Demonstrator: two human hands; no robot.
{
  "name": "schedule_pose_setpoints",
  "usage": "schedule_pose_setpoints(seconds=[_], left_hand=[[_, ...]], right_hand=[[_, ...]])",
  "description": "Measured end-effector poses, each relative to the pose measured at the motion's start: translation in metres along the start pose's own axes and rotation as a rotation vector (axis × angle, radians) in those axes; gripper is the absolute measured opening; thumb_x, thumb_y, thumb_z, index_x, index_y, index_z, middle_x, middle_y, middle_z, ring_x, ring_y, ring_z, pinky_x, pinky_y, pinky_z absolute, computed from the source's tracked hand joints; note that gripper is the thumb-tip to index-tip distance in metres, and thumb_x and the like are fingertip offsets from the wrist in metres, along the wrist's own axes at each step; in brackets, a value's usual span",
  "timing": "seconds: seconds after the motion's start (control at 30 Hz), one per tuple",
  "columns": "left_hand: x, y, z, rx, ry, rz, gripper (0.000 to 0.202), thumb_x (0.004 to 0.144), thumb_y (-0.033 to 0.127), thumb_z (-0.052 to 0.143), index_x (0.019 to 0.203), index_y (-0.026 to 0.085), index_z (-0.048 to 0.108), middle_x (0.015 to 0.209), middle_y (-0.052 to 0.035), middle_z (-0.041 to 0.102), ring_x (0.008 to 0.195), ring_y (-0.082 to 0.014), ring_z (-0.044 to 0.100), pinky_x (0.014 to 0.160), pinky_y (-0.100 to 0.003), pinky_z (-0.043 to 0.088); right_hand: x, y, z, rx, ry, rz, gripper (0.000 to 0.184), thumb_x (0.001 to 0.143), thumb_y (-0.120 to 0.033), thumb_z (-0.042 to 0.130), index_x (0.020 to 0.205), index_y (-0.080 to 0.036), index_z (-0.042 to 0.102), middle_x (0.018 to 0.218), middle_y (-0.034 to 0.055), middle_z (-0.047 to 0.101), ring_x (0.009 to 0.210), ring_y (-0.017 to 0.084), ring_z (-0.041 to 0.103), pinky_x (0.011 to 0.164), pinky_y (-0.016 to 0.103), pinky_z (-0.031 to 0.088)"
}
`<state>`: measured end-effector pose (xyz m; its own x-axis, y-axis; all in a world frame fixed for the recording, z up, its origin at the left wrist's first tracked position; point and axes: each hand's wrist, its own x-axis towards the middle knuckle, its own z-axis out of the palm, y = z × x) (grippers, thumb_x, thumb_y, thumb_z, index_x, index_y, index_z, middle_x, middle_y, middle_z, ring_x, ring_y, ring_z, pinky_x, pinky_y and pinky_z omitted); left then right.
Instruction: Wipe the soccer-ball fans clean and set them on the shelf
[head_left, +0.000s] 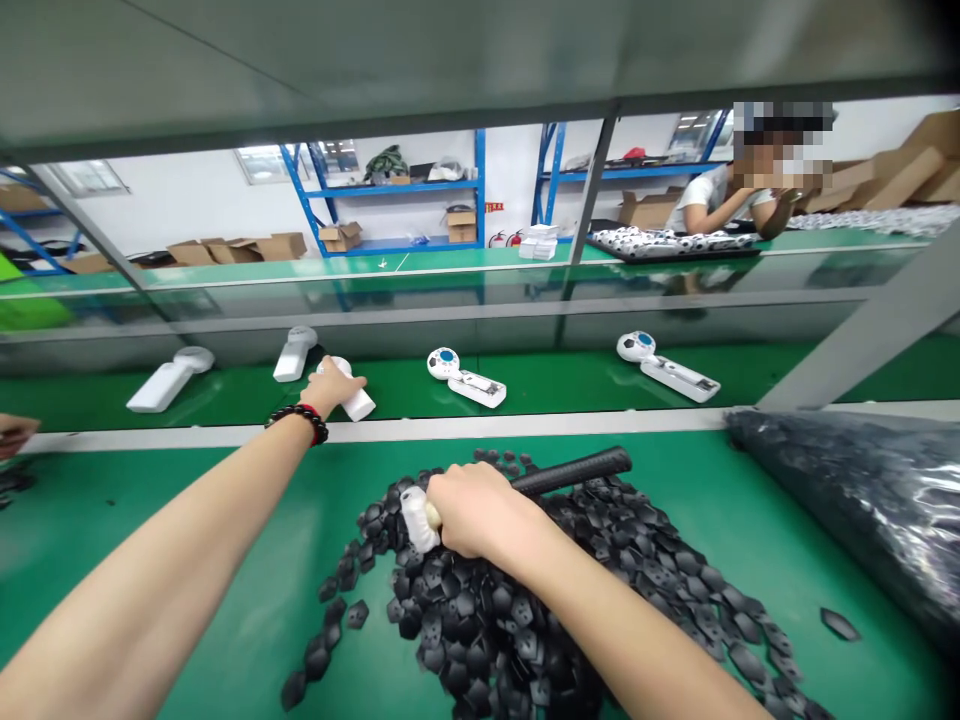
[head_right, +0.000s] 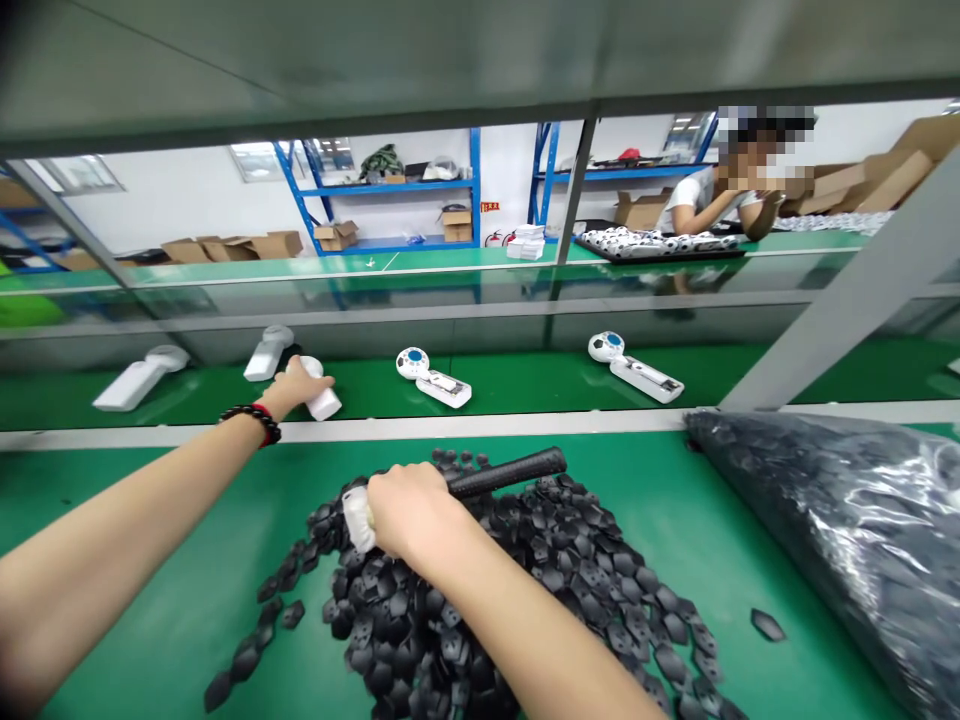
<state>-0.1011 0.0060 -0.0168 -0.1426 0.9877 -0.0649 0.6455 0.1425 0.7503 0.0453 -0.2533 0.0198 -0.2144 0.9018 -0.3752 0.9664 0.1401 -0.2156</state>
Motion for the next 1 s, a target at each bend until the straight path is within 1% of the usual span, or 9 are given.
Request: schedule_pose_setpoints(seconds=[0.17,0.33,0.4,0.47,0.53,0.67,0.8,0.87,1.0], left_hand=[[-0.011,0.001,-0.020,-0.342,-0.150,-0.045,0.038,0.097,0.035,0.065,0.130,0.016,0.058,0.126,-0.0111,0.063,0.106,-0.0245,0.066,0.089,-0.045,0.059],[-0.064,0.014,-0.052,-0.809,-0.282,0.143,0.041,0.101,0.051,0.049,0.113,0.015,0.063,0.105,-0.0077,0.070,0.088,-0.0174,0.070,0.077,-0.033,0.061],[-0.089,0.021,-0.060,-0.911,-0.328,0.207,0.048,0.096,0.060,0.048,0.101,0.016,0.065,0.092,-0.0063,0.071,0.079,-0.0153,0.070,0.070,-0.027,0.061],[-0.114,0.029,-0.062,-0.951,-0.362,0.258,0.049,0.083,0.064,0.062,0.088,0.016,0.064,0.079,-0.0044,0.068,0.067,-0.0138,0.067,0.060,-0.023,0.059],[-0.136,0.037,-0.060,-0.954,-0.383,0.322,0.052,0.069,0.064,0.076,0.082,0.016,0.063,0.072,-0.0032,0.067,0.061,-0.0141,0.065,0.055,-0.023,0.057],[-0.173,0.047,-0.052,-0.903,-0.392,0.503,0.061,0.057,0.049,0.093,0.100,0.017,0.063,0.079,-0.0029,0.071,0.061,-0.0160,0.067,0.055,-0.024,0.057],[-0.192,0.050,-0.048,-0.736,-0.379,0.792,0.068,0.069,0.039,0.090,0.124,0.022,0.055,0.108,-0.0065,0.071,0.088,-0.0210,0.073,0.073,-0.026,0.061],[-0.195,0.050,-0.047,-0.706,-0.375,0.894,0.065,0.071,0.034,0.089,0.124,0.022,0.054,0.112,-0.0065,0.070,0.098,-0.0228,0.073,0.080,-0.027,0.061],[-0.197,0.049,-0.044,-0.689,-0.296,1.059,0.063,0.067,0.027,0.091,0.119,0.022,0.057,0.112,-0.0054,0.069,0.098,-0.0220,0.073,0.080,-0.025,0.061]], right_hand=[[-0.009,0.006,-0.009,0.047,0.126,-0.027,0.019,0.082,-0.007,0.062,0.096,-0.012,0.073,0.102,0.0156,0.077,0.095,0.030,0.074,0.071,0.032,0.051],[-0.031,0.019,-0.030,0.140,0.350,-0.006,0.015,0.078,-0.009,0.054,0.079,-0.018,0.065,0.087,0.0089,0.075,0.079,0.023,0.070,0.056,0.026,0.034],[-0.041,0.023,-0.038,0.165,0.442,0.030,0.013,0.080,-0.011,0.051,0.076,-0.019,0.060,0.082,0.0065,0.072,0.071,0.019,0.065,0.055,0.026,0.031],[-0.050,0.027,-0.044,0.229,0.526,0.051,0.012,0.081,-0.012,0.050,0.073,-0.019,0.056,0.076,0.0041,0.068,0.064,0.016,0.058,0.054,0.025,0.030],[-0.056,0.030,-0.048,0.435,0.578,0.018,0.012,0.081,-0.016,0.052,0.070,-0.019,0.052,0.067,0.0008,0.062,0.057,0.013,0.051,0.051,0.024,0.031],[-0.064,0.035,-0.054,0.928,0.599,-0.087,0.020,0.077,-0.027,0.069,0.066,-0.018,0.054,0.054,-0.0044,0.052,0.041,0.008,0.040,0.041,0.022,0.029],[-0.069,0.039,-0.058,1.060,0.712,-0.129,0.028,0.072,-0.034,0.082,0.068,-0.014,0.062,0.055,-0.0016,0.056,0.042,0.007,0.042,0.038,0.020,0.030],[-0.071,0.041,-0.057,1.109,0.799,-0.145,0.032,0.070,-0.038,0.087,0.071,-0.013,0.066,0.058,-0.0005,0.057,0.047,0.009,0.046,0.040,0.020,0.035],[-0.074,0.040,-0.055,1.195,0.953,-0.195,0.033,0.069,-0.040,0.090,0.080,-0.015,0.071,0.064,-0.0007,0.059,0.050,0.009,0.049,0.042,0.019,0.039]])
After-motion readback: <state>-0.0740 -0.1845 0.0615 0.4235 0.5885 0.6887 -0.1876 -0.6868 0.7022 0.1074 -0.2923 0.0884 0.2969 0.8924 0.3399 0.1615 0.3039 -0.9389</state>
